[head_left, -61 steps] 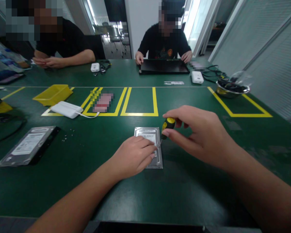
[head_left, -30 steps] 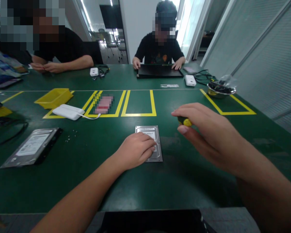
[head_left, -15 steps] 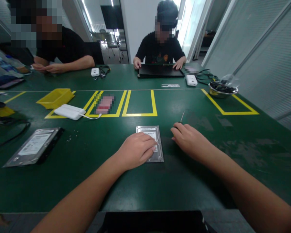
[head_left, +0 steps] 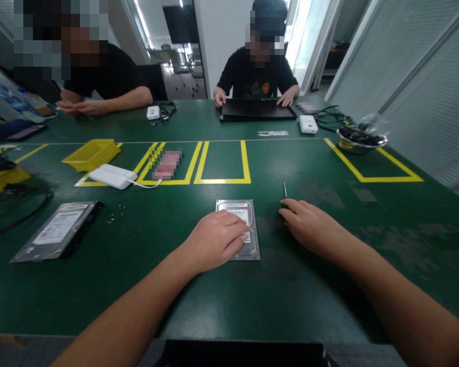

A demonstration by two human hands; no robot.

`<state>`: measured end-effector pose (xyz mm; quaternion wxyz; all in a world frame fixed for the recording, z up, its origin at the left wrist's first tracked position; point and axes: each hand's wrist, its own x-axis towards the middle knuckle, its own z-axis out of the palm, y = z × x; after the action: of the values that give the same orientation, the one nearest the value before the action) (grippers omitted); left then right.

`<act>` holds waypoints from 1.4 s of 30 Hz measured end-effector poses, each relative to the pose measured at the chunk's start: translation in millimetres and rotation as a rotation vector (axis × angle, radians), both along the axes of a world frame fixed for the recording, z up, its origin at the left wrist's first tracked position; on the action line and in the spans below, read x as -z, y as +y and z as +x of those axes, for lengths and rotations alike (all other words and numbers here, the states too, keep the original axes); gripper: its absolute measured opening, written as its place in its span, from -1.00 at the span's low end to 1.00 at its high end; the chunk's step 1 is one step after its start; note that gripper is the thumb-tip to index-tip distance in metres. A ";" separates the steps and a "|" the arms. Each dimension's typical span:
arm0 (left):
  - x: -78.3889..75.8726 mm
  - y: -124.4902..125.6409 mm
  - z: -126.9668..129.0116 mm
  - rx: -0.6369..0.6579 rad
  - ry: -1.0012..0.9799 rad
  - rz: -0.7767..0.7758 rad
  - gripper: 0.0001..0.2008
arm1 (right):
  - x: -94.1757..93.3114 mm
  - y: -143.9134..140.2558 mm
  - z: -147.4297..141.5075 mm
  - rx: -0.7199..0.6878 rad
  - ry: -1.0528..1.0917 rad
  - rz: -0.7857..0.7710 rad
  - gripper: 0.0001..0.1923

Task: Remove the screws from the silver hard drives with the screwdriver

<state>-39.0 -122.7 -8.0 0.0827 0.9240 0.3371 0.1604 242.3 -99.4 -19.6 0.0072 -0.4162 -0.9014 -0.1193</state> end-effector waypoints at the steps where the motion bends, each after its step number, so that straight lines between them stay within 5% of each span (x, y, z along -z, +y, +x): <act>1: -0.3 -0.1 0.0 -0.002 0.000 0.000 -0.72 | -1.1 -0.7 1.5 0.015 0.001 -0.010 -0.75; 15: -0.3 -2.9 1.4 -0.007 0.019 0.029 -0.72 | -12.9 -8.8 3.0 0.205 0.026 -0.107 -0.78; 28: 0.2 -3.3 1.5 -0.012 0.040 0.042 -0.71 | -12.9 -10.1 -9.2 0.328 0.046 0.027 -0.74; 31: -0.2 -3.5 1.5 -0.017 0.037 0.042 -0.72 | -14.0 -18.5 -19.5 0.258 0.140 0.099 -0.64; 34: -1.3 -3.2 2.3 -0.019 0.037 0.039 -0.73 | -11.2 -30.8 -35.1 0.046 0.351 0.153 -0.57; 42: -1.2 -0.5 0.9 0.005 -0.033 0.024 -0.78 | -4.7 -55.8 -70.4 -0.337 0.601 0.126 -0.54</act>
<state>-38.1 -123.1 -6.9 0.0776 0.9230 0.3312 0.1797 172.0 -155.3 -14.9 0.3172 -0.2770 -0.9059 -0.0440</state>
